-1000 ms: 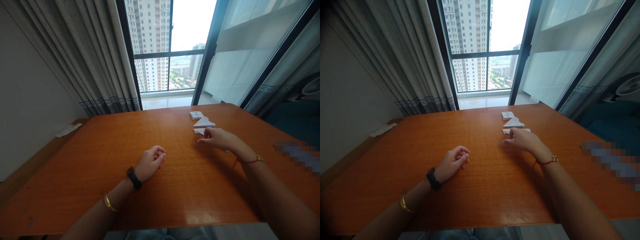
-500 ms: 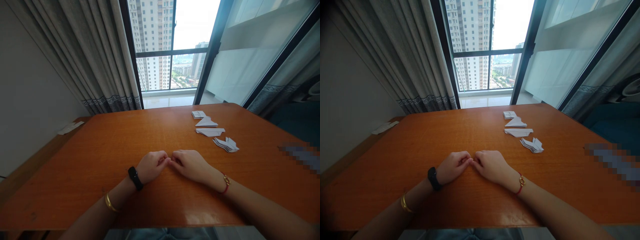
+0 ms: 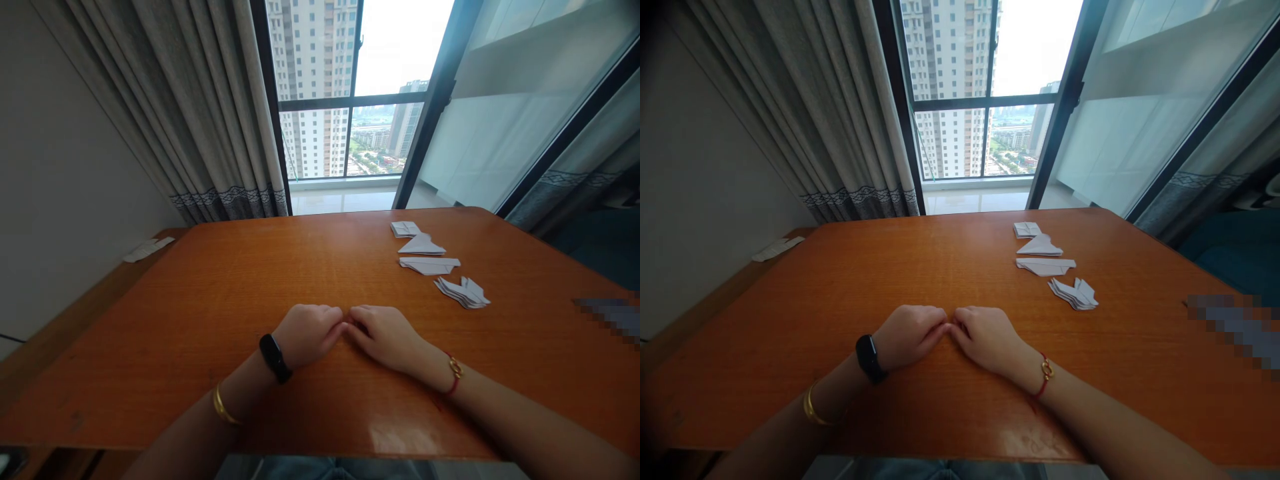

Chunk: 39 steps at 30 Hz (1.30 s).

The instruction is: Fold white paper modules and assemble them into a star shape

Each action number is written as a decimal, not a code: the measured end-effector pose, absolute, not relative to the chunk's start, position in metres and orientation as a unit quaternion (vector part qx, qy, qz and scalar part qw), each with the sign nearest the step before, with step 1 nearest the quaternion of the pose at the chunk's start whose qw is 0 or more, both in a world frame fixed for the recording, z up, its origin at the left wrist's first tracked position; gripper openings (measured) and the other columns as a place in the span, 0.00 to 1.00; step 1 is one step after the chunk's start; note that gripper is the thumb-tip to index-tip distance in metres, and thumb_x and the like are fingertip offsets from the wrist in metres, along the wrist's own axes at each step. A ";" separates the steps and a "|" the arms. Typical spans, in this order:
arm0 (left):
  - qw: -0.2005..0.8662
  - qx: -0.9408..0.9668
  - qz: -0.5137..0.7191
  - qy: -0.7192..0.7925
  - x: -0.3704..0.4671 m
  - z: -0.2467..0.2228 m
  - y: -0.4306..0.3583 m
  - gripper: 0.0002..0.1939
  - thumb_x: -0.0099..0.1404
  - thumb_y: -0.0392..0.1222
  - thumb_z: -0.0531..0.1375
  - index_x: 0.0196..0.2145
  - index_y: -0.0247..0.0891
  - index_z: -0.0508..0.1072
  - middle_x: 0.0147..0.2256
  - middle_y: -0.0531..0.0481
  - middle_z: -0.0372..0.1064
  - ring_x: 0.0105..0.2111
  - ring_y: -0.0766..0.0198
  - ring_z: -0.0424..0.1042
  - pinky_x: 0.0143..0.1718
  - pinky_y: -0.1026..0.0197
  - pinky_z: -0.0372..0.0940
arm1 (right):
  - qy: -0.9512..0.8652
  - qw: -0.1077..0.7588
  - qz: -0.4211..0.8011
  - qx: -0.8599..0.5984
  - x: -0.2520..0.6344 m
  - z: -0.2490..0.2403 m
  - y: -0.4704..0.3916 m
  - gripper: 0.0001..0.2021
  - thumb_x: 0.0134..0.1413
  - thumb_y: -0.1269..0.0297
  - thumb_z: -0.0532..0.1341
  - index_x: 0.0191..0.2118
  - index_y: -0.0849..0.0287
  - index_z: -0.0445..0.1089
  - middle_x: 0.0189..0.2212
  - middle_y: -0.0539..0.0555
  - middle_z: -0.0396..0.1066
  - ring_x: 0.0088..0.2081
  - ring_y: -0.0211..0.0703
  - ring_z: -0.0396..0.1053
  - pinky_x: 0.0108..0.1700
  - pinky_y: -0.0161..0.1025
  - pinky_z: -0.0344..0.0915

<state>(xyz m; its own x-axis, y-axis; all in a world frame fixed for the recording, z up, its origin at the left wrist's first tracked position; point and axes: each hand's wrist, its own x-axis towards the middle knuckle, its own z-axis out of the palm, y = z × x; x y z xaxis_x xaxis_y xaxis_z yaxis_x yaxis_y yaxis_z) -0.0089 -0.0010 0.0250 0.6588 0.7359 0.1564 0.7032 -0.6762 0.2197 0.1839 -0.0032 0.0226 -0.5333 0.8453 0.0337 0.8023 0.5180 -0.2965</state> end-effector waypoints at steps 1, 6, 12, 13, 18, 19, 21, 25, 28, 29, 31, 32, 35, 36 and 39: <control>0.064 0.912 0.111 0.390 -0.009 0.026 -0.001 0.15 0.71 0.46 0.46 0.31 0.39 0.66 0.30 0.48 0.71 0.28 0.60 0.70 0.28 0.61 0.54 | -0.868 0.086 0.125 -0.473 0.184 0.022 -0.003 0.17 0.64 0.55 0.49 0.32 0.58 0.68 0.30 0.55 0.74 0.31 0.43 0.70 0.31 0.36 0.51; 0.050 0.919 0.101 0.378 -0.011 0.026 -0.002 0.14 0.70 0.45 0.46 0.32 0.39 0.66 0.30 0.48 0.72 0.29 0.60 0.71 0.28 0.60 0.56 | -0.870 0.086 0.130 -0.468 0.186 0.024 -0.002 0.15 0.64 0.57 0.50 0.34 0.58 0.69 0.31 0.54 0.74 0.33 0.43 0.70 0.32 0.36 0.53; 0.047 0.920 0.091 0.378 -0.011 0.024 -0.001 0.11 0.69 0.46 0.49 0.32 0.39 0.65 0.31 0.49 0.72 0.29 0.60 0.71 0.28 0.61 0.57 | -0.878 0.075 0.117 -0.458 0.185 0.024 -0.001 0.14 0.63 0.59 0.51 0.32 0.59 0.69 0.32 0.54 0.74 0.32 0.41 0.70 0.31 0.36 0.51; 0.046 0.920 0.088 0.379 -0.010 0.024 -0.001 0.11 0.69 0.45 0.49 0.32 0.39 0.65 0.30 0.50 0.72 0.29 0.60 0.71 0.28 0.61 0.57 | -0.879 0.076 0.115 -0.456 0.185 0.024 -0.001 0.14 0.63 0.59 0.51 0.32 0.59 0.69 0.32 0.54 0.74 0.32 0.41 0.70 0.31 0.36 0.51; 0.043 0.923 0.078 0.376 -0.010 0.023 -0.001 0.10 0.68 0.45 0.49 0.32 0.39 0.64 0.30 0.51 0.71 0.29 0.61 0.70 0.28 0.62 0.58 | -0.885 0.080 0.111 -0.445 0.186 0.020 0.000 0.13 0.63 0.60 0.51 0.31 0.58 0.68 0.31 0.53 0.74 0.32 0.40 0.69 0.31 0.36 0.50; 0.043 0.923 0.076 0.375 -0.010 0.023 -0.002 0.10 0.68 0.45 0.50 0.32 0.39 0.64 0.30 0.51 0.71 0.29 0.61 0.70 0.28 0.62 0.58 | -0.886 0.080 0.111 -0.443 0.186 0.020 0.000 0.13 0.63 0.60 0.51 0.31 0.58 0.68 0.31 0.52 0.74 0.32 0.39 0.69 0.31 0.36 0.50; 0.042 0.923 0.075 0.374 -0.010 0.022 -0.002 0.09 0.68 0.45 0.51 0.32 0.39 0.64 0.31 0.51 0.71 0.29 0.61 0.71 0.28 0.62 0.58 | -0.889 0.083 0.110 -0.437 0.187 0.019 0.000 0.13 0.63 0.60 0.52 0.31 0.58 0.67 0.31 0.52 0.73 0.32 0.39 0.69 0.32 0.36 0.50; 0.035 0.925 0.072 0.373 -0.008 0.022 -0.003 0.09 0.68 0.44 0.50 0.33 0.39 0.65 0.31 0.51 0.72 0.29 0.61 0.71 0.28 0.62 0.59 | -0.891 0.095 0.112 -0.430 0.187 0.016 0.000 0.12 0.63 0.61 0.52 0.31 0.58 0.67 0.31 0.52 0.73 0.32 0.39 0.68 0.32 0.35 0.50; 0.025 0.927 0.066 0.369 -0.007 0.022 -0.004 0.08 0.67 0.43 0.50 0.33 0.39 0.65 0.31 0.51 0.72 0.29 0.61 0.71 0.28 0.61 0.59 | -0.892 0.099 0.114 -0.426 0.186 0.015 0.000 0.12 0.62 0.61 0.53 0.30 0.58 0.67 0.30 0.51 0.72 0.31 0.38 0.68 0.32 0.35 0.50; 0.022 0.927 0.065 0.368 -0.007 0.023 -0.004 0.08 0.67 0.43 0.50 0.33 0.39 0.65 0.31 0.51 0.72 0.29 0.60 0.72 0.28 0.61 0.59 | -0.893 0.100 0.114 -0.424 0.186 0.015 0.000 0.12 0.62 0.61 0.53 0.30 0.58 0.67 0.30 0.51 0.72 0.31 0.38 0.67 0.32 0.35 0.51; 0.018 0.927 0.065 0.369 -0.006 0.023 -0.004 0.08 0.67 0.43 0.50 0.32 0.39 0.65 0.31 0.51 0.72 0.29 0.60 0.72 0.28 0.61 0.60 | -0.893 0.103 0.113 -0.422 0.186 0.015 0.000 0.11 0.62 0.61 0.53 0.30 0.58 0.67 0.30 0.51 0.72 0.31 0.38 0.67 0.32 0.35 0.51; 0.016 0.927 0.066 0.369 -0.006 0.023 -0.004 0.09 0.67 0.43 0.50 0.32 0.39 0.64 0.31 0.51 0.72 0.29 0.60 0.72 0.28 0.61 0.60 | -0.893 0.105 0.113 -0.422 0.186 0.015 0.000 0.11 0.62 0.62 0.53 0.30 0.58 0.67 0.30 0.51 0.72 0.31 0.38 0.67 0.32 0.35 0.51; 0.011 0.926 0.067 0.371 -0.006 0.023 -0.005 0.09 0.67 0.43 0.50 0.32 0.39 0.64 0.30 0.50 0.72 0.29 0.61 0.71 0.28 0.62 0.60 | -0.892 0.102 0.117 -0.424 0.186 0.015 0.001 0.11 0.62 0.62 0.53 0.31 0.59 0.67 0.30 0.52 0.72 0.31 0.38 0.67 0.33 0.35 0.52; 0.009 0.927 0.067 0.369 -0.006 0.023 -0.005 0.09 0.67 0.43 0.50 0.31 0.39 0.64 0.30 0.50 0.72 0.28 0.61 0.71 0.27 0.62 0.59 | -0.892 0.100 0.117 -0.425 0.186 0.014 0.001 0.11 0.62 0.62 0.53 0.31 0.59 0.67 0.30 0.52 0.72 0.31 0.38 0.67 0.33 0.35 0.51; 0.009 0.929 0.068 0.364 -0.006 0.022 -0.006 0.08 0.67 0.43 0.50 0.31 0.39 0.64 0.29 0.51 0.71 0.28 0.61 0.71 0.27 0.62 0.59 | -0.890 0.099 0.115 -0.430 0.185 0.014 0.001 0.11 0.62 0.62 0.53 0.31 0.59 0.68 0.30 0.52 0.73 0.31 0.39 0.67 0.32 0.36 0.51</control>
<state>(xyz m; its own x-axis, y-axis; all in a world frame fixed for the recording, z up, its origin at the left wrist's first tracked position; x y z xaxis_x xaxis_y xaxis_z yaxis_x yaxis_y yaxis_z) -0.0060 -0.0056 0.0224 0.7260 0.6771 0.1204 0.6748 -0.7351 0.0658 0.1854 0.0007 0.0139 -0.6110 0.7879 0.0772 0.7424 0.6040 -0.2899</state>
